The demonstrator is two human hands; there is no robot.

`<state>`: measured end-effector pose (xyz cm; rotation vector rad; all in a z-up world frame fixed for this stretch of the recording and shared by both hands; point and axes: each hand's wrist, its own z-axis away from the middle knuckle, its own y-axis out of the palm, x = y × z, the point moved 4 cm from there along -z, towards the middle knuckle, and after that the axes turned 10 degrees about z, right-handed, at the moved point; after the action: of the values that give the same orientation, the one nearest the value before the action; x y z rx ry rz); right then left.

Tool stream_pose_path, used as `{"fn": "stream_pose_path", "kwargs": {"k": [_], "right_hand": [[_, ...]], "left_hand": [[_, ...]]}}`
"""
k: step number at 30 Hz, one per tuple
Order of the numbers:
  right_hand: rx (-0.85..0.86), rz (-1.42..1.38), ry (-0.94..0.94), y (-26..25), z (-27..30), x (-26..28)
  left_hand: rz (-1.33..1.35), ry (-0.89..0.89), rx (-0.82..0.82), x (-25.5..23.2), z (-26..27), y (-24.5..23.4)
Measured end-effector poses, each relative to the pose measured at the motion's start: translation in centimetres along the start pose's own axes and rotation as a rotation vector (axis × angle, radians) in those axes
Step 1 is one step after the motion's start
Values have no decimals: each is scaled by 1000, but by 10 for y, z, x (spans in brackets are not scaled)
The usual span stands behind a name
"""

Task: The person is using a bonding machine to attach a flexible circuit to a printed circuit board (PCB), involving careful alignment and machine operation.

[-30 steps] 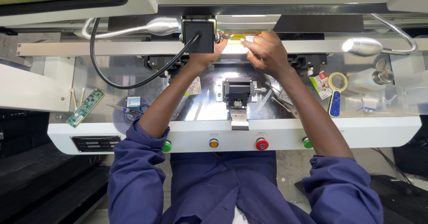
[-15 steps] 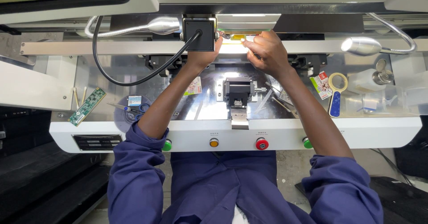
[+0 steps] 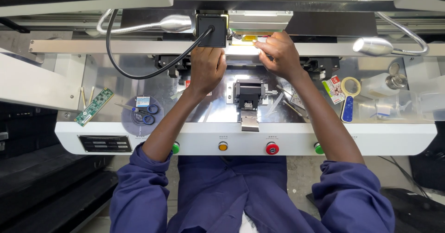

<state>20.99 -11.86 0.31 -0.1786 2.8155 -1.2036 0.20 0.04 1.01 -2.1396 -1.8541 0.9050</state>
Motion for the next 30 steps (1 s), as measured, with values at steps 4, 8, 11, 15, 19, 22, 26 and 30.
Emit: {"fn": "stream_pose_path", "kwargs": {"k": [4,8,11,15,19,22,26,30], "right_hand": [[-8,-32,0,0,0,-1],[-47,-75,21,-1,2,-2],[-98,-121,53,-11,5,2],[-180,-142,115,-36,16,18],[-170,-164,181,-61,40,42],[-196,-184,227,-71,68,56],[-171,-212,353,-90,93,77],[-129,-199,462,-103,116,109]], "left_hand": [[-21,6,-24,-16,6,-13],[82,-80,-5,-39,22,-32],[223,-246,110,-66,56,-41],[302,-509,444,-116,103,-54],[255,-671,587,-137,149,-54],[249,-758,540,-141,162,-57],[277,-751,524,-145,161,-63],[233,-761,460,-134,188,-51]]}}
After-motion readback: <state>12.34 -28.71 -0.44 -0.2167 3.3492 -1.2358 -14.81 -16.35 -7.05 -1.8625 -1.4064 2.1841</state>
